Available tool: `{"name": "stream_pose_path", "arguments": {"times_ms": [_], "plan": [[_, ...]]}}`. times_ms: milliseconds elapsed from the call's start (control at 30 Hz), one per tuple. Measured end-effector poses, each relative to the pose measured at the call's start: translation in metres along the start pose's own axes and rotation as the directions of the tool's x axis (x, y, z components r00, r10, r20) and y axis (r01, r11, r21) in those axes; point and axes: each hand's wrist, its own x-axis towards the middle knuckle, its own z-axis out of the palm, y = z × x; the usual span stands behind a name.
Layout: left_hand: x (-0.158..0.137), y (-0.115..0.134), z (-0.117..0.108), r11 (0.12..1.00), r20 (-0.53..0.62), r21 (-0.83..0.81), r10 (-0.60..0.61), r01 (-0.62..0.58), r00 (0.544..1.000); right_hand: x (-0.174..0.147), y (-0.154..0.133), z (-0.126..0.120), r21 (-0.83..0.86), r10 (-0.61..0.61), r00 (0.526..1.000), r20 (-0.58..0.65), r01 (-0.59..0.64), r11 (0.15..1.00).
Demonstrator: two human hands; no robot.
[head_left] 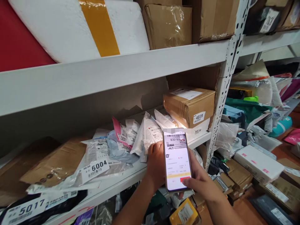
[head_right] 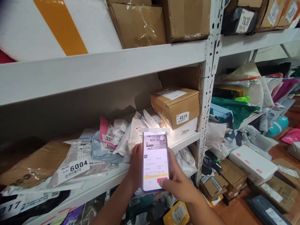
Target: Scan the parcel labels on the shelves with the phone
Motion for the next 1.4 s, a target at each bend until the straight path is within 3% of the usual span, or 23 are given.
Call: {"name": "stream_pose_path", "arguments": {"times_ms": [167, 367, 500, 600, 767, 900, 1000, 1100, 1233, 1333, 1400], "plan": [[0.004, 0.0, -0.004, 0.994, -0.196, 0.107, -0.012, 0.034, 0.981, -0.022, -0.002, -0.006, 0.114, -0.047, 0.993, -0.112, 0.06, 0.992], [0.017, -0.009, -0.013, 0.963, -0.219, 0.265, 0.098, -0.037, 0.971, -0.038, -0.007, -0.009, 0.193, -0.02, 0.954, -0.3, 0.082, 0.978], [0.029, -0.01, -0.015, 0.958, 0.013, 0.273, 0.092, -0.092, 0.996, -0.038, -0.005, -0.012, 0.236, 0.016, 0.948, -0.319, 0.063, 0.97], [0.036, -0.007, -0.019, 0.949, 0.174, 0.303, 0.03, -0.083, 0.984, -0.036, -0.002, -0.016, 0.238, 0.039, 0.948, -0.317, 0.04, 0.97], [0.046, -0.001, -0.03, 0.965, 0.257, 0.233, 0.057, -0.119, 0.965, -0.029, 0.002, -0.024, 0.183, 0.065, 0.958, -0.279, -0.013, 0.983], [0.061, 0.004, -0.036, 0.982, 0.388, 0.138, 0.068, -0.131, 0.919, -0.023, 0.004, -0.028, 0.204, 0.067, 0.967, -0.247, -0.016, 0.979], [0.063, 0.008, -0.031, 0.969, 0.422, 0.213, 0.026, -0.126, 0.906, -0.021, 0.005, -0.029, 0.237, 0.062, 0.971, -0.229, -0.006, 0.972], [0.052, 0.007, -0.017, 0.935, 0.37, 0.334, -0.017, -0.116, 0.929, -0.018, 0.006, -0.028, 0.313, 0.089, 0.97, -0.225, -0.015, 0.95], [0.035, 0.001, 0.002, 0.892, 0.154, 0.43, 0.076, -0.137, 0.985, -0.016, 0.011, -0.033, 0.401, 0.125, 0.972, -0.197, -0.037, 0.915], [0.032, -0.001, 0.009, 0.868, 0.054, 0.481, 0.115, -0.127, 0.992, -0.016, 0.019, -0.042, 0.363, 0.123, 0.979, -0.163, -0.057, 0.93], [0.033, -0.001, 0.01, 0.897, 0.051, 0.435, 0.059, -0.075, 0.997, -0.016, 0.024, -0.045, 0.278, 0.101, 0.984, -0.145, -0.058, 0.959]]}}
